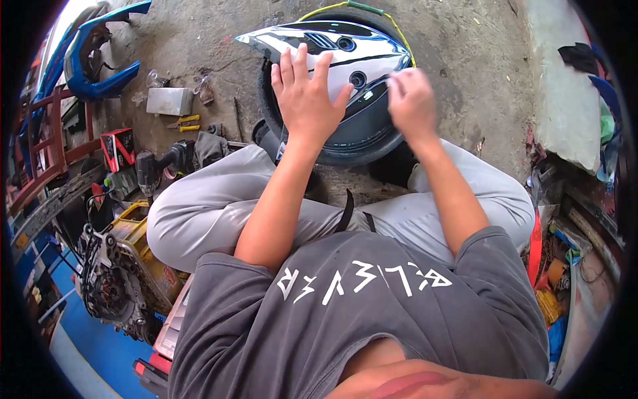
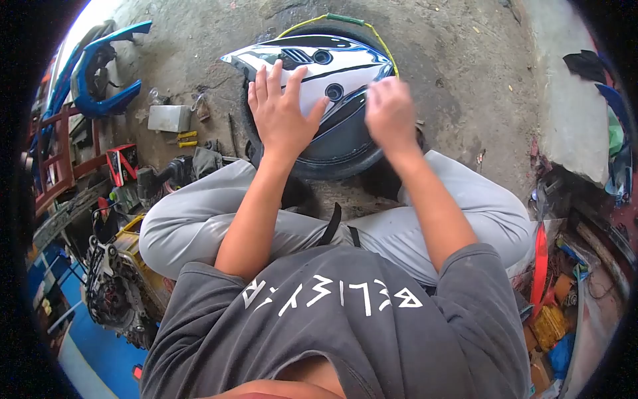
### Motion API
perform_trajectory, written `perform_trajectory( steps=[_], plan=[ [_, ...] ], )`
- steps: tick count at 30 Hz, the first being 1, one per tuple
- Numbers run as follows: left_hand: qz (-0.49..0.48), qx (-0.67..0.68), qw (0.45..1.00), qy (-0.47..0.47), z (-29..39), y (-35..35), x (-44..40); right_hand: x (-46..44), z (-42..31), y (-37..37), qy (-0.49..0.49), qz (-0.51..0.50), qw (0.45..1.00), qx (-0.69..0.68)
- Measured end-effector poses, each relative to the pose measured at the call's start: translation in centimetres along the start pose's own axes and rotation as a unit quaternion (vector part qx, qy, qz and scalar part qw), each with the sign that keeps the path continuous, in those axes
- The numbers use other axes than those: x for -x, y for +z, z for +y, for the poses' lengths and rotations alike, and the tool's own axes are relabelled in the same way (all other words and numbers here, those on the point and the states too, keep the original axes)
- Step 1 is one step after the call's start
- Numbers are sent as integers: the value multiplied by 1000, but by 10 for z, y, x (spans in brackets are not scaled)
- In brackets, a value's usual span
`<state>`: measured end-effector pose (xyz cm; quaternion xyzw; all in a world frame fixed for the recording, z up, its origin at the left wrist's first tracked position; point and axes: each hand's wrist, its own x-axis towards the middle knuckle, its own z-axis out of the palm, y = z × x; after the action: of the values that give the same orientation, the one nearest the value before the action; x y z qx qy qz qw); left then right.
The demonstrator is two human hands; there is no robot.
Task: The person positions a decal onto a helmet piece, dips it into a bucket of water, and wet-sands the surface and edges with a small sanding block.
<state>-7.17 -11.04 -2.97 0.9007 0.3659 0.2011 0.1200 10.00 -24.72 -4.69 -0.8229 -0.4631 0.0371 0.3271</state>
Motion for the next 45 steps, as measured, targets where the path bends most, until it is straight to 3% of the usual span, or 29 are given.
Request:
perform_trajectory(
  steps=[3,9,11,12,15,18,23,25,27,29,31,33,35,37,38,39,44,45],
  plan=[
    [7,12,1000,-2,0,3,0,25,-37,15,-92,-61,993,-36],
    [-1,1,1000,-2,-3,0,0,-1,-7,1,5,-22,999,-24],
    [-1,3,1000,-3,0,0,0,8,-22,5,-58,-68,996,9],
    [-2,3,1000,-4,-1,1,0,15,-31,12,-117,-38,992,-10],
    [3,9,1000,-4,-1,3,0,15,-35,8,-100,-56,993,-27],
    [-2,-1,1000,0,-1,0,1,-7,-3,-4,44,-8,999,-29],
    [1,2,1000,-4,0,1,0,16,-31,9,-96,-57,993,-32],
    [0,2,1000,-2,1,2,0,16,-34,8,-83,-64,993,-53],
    [-1,-6,1000,-3,0,2,0,3,-12,3,-11,-7,999,-35],
    [-3,-10,1000,-1,-1,0,1,-8,-2,-8,131,-17,988,-83],
    [-2,-9,1000,0,0,1,0,-1,-11,-4,15,-7,1000,13],
    [-1,-4,1000,-3,0,2,1,13,-27,6,-80,-36,995,-39],
    [-2,-4,1000,-2,2,3,0,19,-36,6,-97,-79,992,-29],
    [-3,-6,1000,2,-1,1,1,8,-20,5,-61,-19,998,-27],
    [-1,-5,1000,4,-1,1,1,1,-9,0,-25,-7,1000,13],
    [1,-4,1000,4,-1,1,1,-5,-6,-4,49,-1,998,-31],
    [4,2,1000,2,0,3,1,16,-30,10,-121,-43,992,-11],
    [5,3,1000,2,0,4,1,20,-40,7,-118,-82,989,-28]
  ],
)
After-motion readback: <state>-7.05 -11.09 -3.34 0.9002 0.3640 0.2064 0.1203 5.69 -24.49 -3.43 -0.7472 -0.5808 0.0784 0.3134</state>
